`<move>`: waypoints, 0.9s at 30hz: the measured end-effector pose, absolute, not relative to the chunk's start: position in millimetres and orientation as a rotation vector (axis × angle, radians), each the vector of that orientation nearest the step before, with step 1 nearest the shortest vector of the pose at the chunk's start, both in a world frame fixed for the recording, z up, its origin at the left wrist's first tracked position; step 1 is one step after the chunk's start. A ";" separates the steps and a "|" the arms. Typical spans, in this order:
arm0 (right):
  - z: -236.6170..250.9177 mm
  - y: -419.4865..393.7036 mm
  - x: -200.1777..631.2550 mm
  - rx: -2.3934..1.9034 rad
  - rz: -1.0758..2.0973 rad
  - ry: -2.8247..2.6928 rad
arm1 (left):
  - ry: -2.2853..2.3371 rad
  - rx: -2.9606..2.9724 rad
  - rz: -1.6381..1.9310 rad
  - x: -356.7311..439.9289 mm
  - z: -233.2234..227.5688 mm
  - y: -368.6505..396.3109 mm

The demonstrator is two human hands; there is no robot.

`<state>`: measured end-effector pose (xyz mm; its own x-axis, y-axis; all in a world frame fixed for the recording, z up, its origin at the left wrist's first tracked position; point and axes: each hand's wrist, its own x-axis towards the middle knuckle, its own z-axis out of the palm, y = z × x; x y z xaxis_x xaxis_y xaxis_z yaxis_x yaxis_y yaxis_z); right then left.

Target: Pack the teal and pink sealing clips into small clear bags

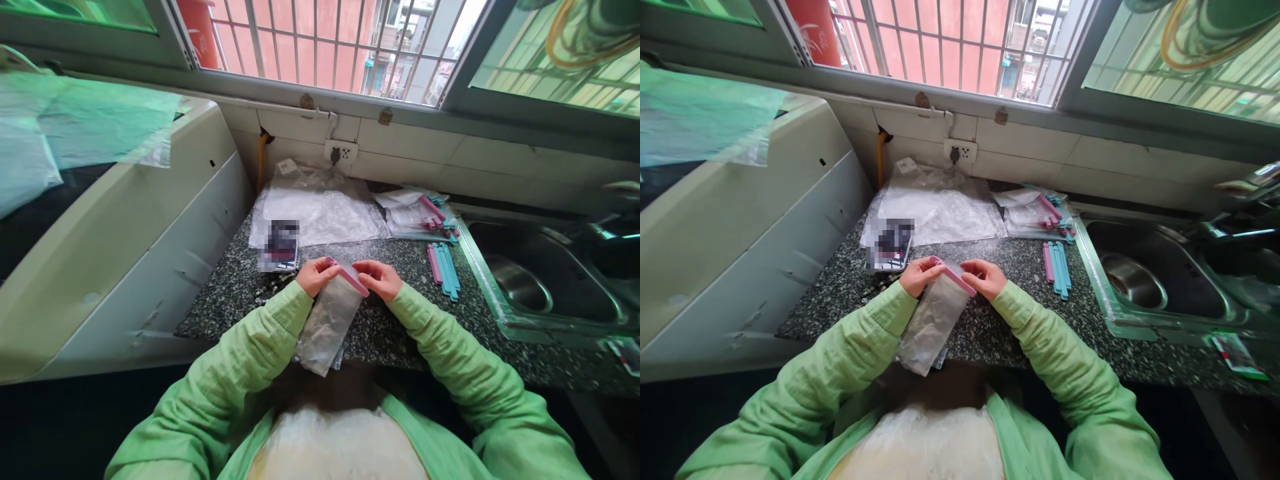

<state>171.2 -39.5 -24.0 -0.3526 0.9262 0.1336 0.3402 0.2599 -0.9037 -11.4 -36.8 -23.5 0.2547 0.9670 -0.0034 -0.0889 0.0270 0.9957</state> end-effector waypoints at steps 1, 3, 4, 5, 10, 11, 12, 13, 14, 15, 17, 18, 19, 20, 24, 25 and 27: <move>-26.7 -39.7 169.3 -1.147 1.226 -1.808 | 0.956 1.246 1.037 -10.9 -22.8 -37.5; -30.8 -41.2 166.2 -1.139 1.407 -1.766 | 0.947 1.256 1.018 -10.4 -21.7 -38.5; -32.0 -42.2 165.1 -1.139 1.446 -1.755 | 0.943 1.264 1.013 -10.3 -21.4 -38.6; -32.6 -43.1 164.4 -1.139 1.461 -1.747 | 0.939 1.274 1.011 -10.4 -21.3 -38.5; -33.5 -44.9 164.4 -1.149 1.395 -1.750 | 0.965 1.338 1.042 -11.6 -22.6 -36.7; -33.9 -44.9 164.5 -1.153 1.369 -1.757 | 0.984 1.346 1.052 -11.9 -23.1 -36.4; -34.5 -44.8 164.4 -1.158 1.343 -1.764 | 1.002 1.351 1.060 -12.1 -23.6 -36.1; -35.1 -44.8 164.3 -1.164 1.318 -1.771 | 1.019 1.356 1.066 -12.2 -24.1 -35.8; -35.7 -44.8 164.1 -1.170 1.296 -1.780 | 1.031 1.361 1.069 -12.4 -24.7 -35.5; -36.2 -44.9 163.8 -1.178 1.278 -1.789 | 1.038 1.366 1.069 -12.5 -25.1 -35.3; -36.6 -45.3 163.3 -1.189 1.250 -1.806 | 1.042 1.376 1.068 -12.5 -25.7 -35.2; -36.4 -45.6 163.0 -1.191 1.237 -1.812 | 1.042 1.378 1.068 -12.5 -25.7 -35.2; -36.1 -46.0 162.8 -1.190 1.226 -1.817 | 1.040 1.378 1.069 -12.4 -25.5 -35.4; -35.7 -46.4 162.6 -1.189 1.215 -1.819 | 1.038 1.376 1.070 -12.3 -25.1 -35.6; -34.3 -47.6 162.2 -1.191 1.179 -1.820 | 1.029 1.374 1.077 -11.9 -23.1 -36.4; -34.3 -47.7 162.2 -1.193 1.173 -1.823 | 1.028 1.377 1.078 -11.9 -22.9 -36.5; -34.5 -47.8 162.3 -1.196 1.156 -1.829 | 1.027 1.386 1.080 -12.1 -23.0 -36.6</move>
